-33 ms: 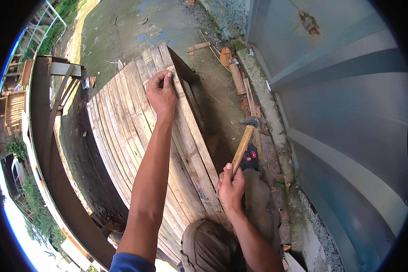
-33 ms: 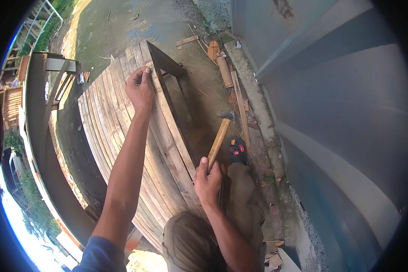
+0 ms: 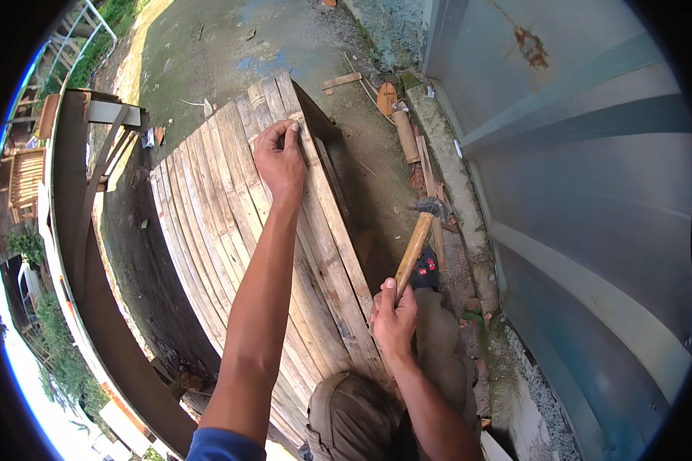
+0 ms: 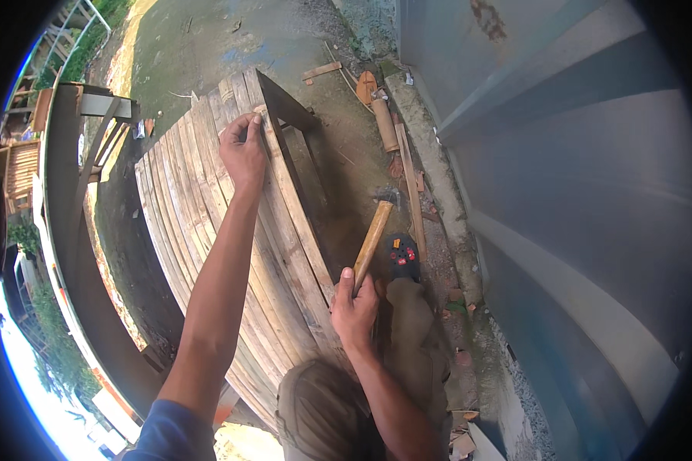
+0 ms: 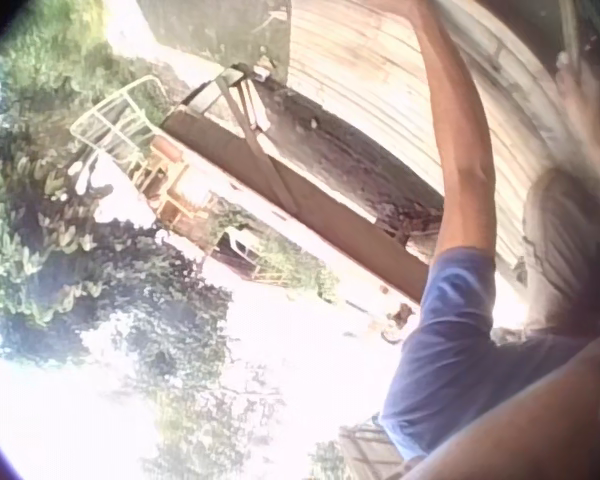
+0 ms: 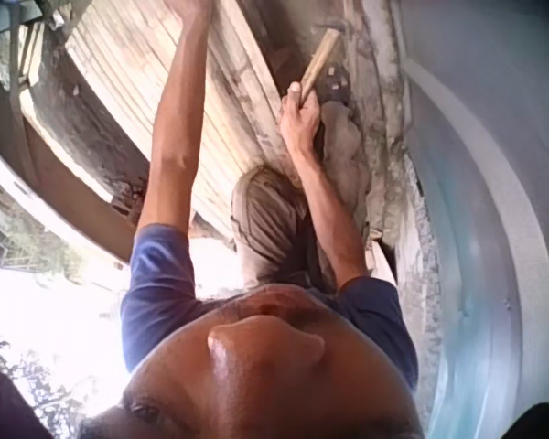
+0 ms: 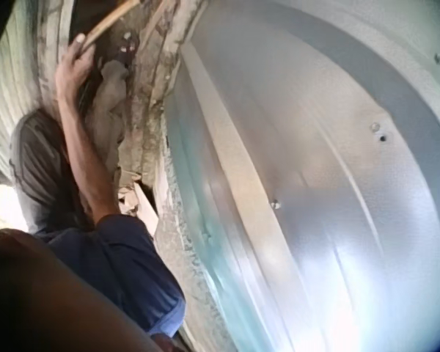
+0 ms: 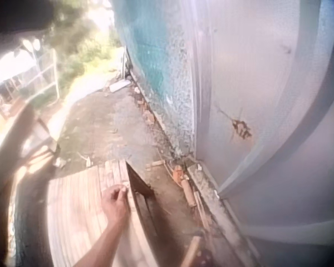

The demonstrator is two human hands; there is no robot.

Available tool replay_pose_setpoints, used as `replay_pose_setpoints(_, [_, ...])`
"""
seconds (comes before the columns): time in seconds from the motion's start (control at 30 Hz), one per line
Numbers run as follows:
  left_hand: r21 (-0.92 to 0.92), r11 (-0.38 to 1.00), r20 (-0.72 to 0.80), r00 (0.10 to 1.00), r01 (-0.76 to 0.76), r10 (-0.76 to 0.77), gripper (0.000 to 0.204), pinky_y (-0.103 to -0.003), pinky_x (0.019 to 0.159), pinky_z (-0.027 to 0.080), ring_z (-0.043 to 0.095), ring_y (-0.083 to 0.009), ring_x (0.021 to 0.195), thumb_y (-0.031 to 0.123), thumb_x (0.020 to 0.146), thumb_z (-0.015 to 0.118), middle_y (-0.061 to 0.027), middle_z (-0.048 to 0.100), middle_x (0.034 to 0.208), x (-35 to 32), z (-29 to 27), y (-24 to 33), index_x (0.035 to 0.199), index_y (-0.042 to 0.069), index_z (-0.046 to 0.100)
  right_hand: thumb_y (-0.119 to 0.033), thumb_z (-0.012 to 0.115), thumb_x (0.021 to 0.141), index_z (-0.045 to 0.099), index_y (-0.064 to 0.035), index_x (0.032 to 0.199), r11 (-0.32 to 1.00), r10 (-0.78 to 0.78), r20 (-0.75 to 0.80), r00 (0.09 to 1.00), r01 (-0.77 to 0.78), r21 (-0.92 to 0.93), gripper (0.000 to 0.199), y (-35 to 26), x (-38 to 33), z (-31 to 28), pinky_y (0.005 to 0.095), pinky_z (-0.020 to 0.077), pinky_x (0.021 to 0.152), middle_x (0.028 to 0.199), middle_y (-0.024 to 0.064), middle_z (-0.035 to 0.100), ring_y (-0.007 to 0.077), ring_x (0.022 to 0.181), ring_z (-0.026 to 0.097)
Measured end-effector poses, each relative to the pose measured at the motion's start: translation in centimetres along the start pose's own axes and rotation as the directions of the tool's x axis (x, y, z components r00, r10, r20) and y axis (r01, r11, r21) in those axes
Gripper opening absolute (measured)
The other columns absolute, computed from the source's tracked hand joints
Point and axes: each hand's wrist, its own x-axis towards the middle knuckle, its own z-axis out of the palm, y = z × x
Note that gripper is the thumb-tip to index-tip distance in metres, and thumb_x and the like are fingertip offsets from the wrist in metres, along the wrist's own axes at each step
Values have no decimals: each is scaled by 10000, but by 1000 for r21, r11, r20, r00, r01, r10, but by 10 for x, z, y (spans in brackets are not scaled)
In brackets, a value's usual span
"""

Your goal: The person hammers nails into a wooden plank using a hammer. They repeatedly pick nails from a black bag and drive them into the wood, then set the hammer down and gather small sticks from the ground.

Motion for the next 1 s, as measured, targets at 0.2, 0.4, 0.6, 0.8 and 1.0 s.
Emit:
replay_pose_setpoints(0.2, [8,998,-52,997,-58,59,132,-378,1010,452,635,-267,1080,135,903,760,-102,739,1062,3,0,5,965,19,763,-376,537,1087,515,-55,976,927,-264,172,949,299,-226,341,-37,24,29,266,432,447,657,-13,480,61,509,478])
replay_pose_setpoints(0.4, [-16,997,-68,995,-78,77,86,-405,1014,422,634,-282,1078,95,879,747,-86,738,1048,1,1,7,932,28,753,-390,531,1078,563,3,943,597,-468,371,802,597,-537,417,-94,85,90,445,489,618,720,154,612,310,614,610])
replay_pose_setpoints(0.6, [3,996,-68,994,-90,90,121,-390,978,489,656,-288,1051,81,876,739,-116,745,1047,1,-2,12,959,3,778,-366,536,1063,592,45,1049,506,-331,476,815,579,-639,415,-109,96,106,529,490,706,789,286,655,485,770,657])
replay_pose_setpoints(0.8, [0,996,-84,993,-88,88,130,-397,987,488,657,-298,1057,60,855,738,-122,748,1060,2,-4,9,955,-14,775,-350,526,1063,576,43,1038,514,-356,451,818,575,-637,397,-106,91,108,558,483,693,764,304,653,509,760,659])
replay_pose_setpoints(1.0, [17,997,-77,994,-80,81,133,-390,991,490,661,-295,1055,58,849,744,-114,752,1040,0,-5,9,959,-6,783,-322,529,1059,554,44,999,478,-339,484,807,591,-650,373,-112,92,108,576,477,677,748,322,643,534,756,652])
